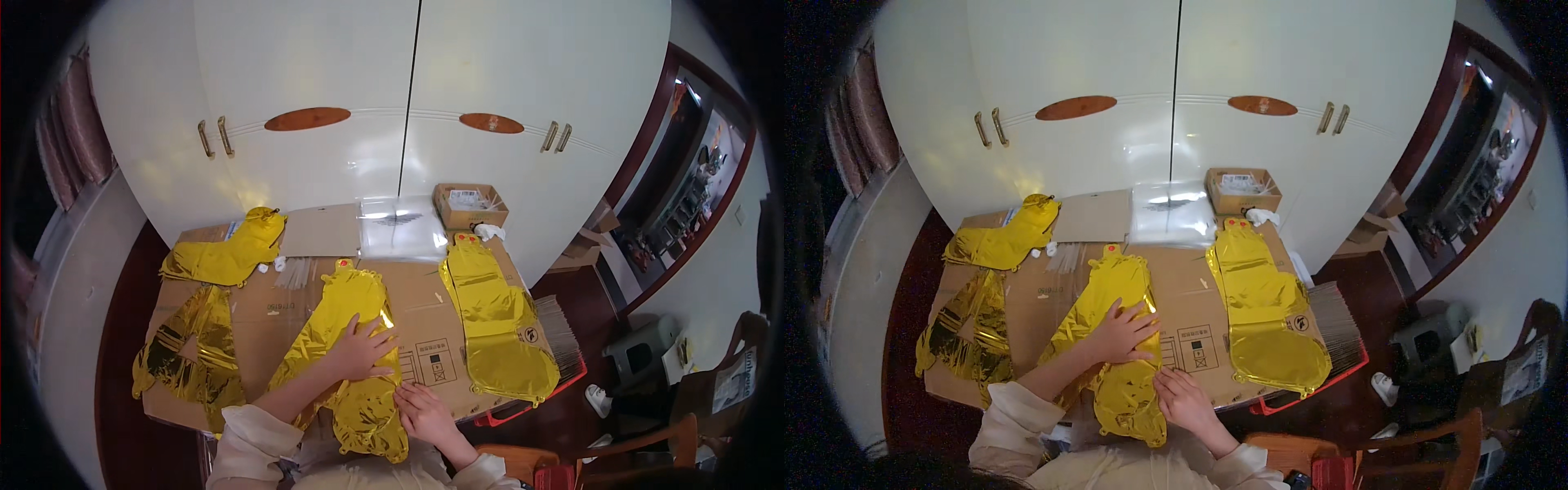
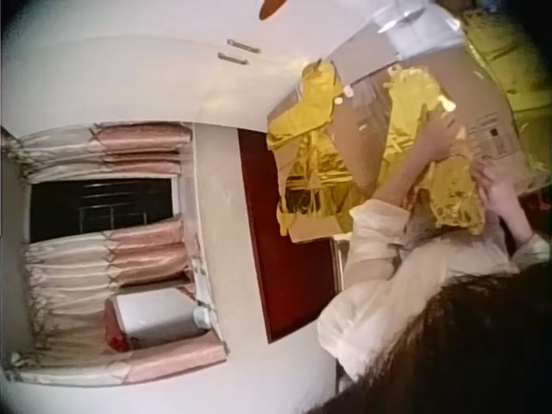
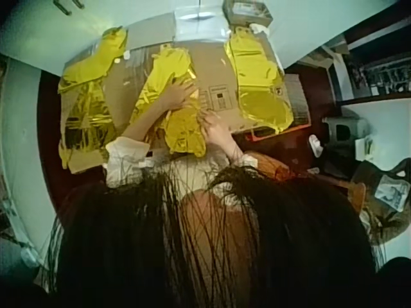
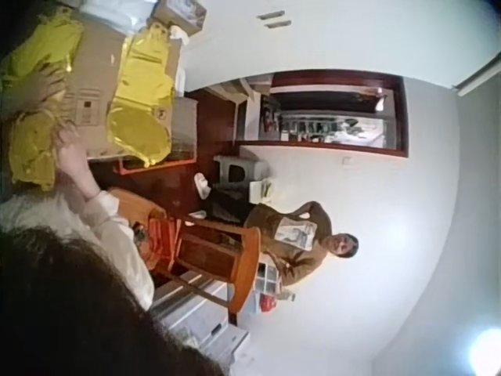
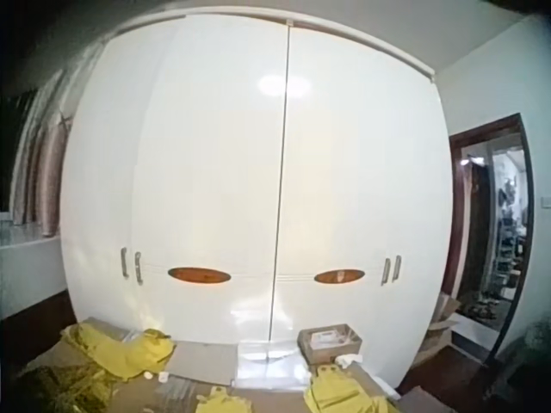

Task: Folding gold foil pouches and applying labels to them on a flat surface.

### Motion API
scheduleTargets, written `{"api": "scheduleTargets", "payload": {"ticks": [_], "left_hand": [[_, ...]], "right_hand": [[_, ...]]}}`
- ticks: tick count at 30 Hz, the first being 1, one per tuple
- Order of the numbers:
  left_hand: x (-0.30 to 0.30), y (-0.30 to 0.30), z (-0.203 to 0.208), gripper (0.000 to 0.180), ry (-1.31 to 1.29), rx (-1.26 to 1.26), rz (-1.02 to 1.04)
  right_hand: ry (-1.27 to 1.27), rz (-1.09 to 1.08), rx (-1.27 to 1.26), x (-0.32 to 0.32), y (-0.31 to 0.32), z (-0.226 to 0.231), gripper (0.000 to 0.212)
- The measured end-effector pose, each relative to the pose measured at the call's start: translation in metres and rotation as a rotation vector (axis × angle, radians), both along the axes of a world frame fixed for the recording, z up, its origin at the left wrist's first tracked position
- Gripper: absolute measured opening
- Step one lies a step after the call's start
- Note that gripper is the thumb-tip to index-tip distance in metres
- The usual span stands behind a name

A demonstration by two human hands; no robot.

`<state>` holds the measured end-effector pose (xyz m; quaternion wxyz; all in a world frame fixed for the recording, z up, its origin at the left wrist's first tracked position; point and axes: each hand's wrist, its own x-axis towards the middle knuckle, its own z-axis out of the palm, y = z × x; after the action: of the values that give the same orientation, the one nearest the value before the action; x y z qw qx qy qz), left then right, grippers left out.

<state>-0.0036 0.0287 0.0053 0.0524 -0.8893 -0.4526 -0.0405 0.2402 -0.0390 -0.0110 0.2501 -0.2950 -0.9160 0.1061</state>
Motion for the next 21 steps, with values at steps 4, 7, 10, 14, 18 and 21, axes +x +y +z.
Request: {"api": "scheduleTargets", "payload": {"ticks": [4, 7, 10, 14, 18, 21], "left_hand": [[-0.003, 0.016, -0.002, 0.073, -0.036, 0.037, 0.019], [-0.002, 0.026, 0.003, 0.070, -0.027, -0.005, 0.040], [-0.003, 0.034, 0.008, 0.068, -0.036, -0.057, 0.051], [-0.009, 0.035, -0.005, 0.067, -0.136, 0.026, 0.031], [-0.011, 0.032, -0.021, 0.070, -0.204, 0.007, 0.061], [-0.012, 0.031, -0.020, 0.070, -0.245, -0.025, 0.073]], "right_hand": [[0.005, 0.009, -0.011, 0.000, 0.001, 0.001, 0.031], [0.010, 0.011, -0.033, 0.000, 0.001, 0.000, 0.031], [-0.007, 0.004, -0.062, 0.001, 0.000, -0.002, 0.032], [0.030, -0.001, -0.115, 0.000, 0.002, -0.005, 0.033], [0.031, -0.003, -0.105, -0.014, 0.004, 0.018, 0.036], [-0.019, 0.025, -0.075, -0.025, 0.005, 0.019, 0.041]]}}
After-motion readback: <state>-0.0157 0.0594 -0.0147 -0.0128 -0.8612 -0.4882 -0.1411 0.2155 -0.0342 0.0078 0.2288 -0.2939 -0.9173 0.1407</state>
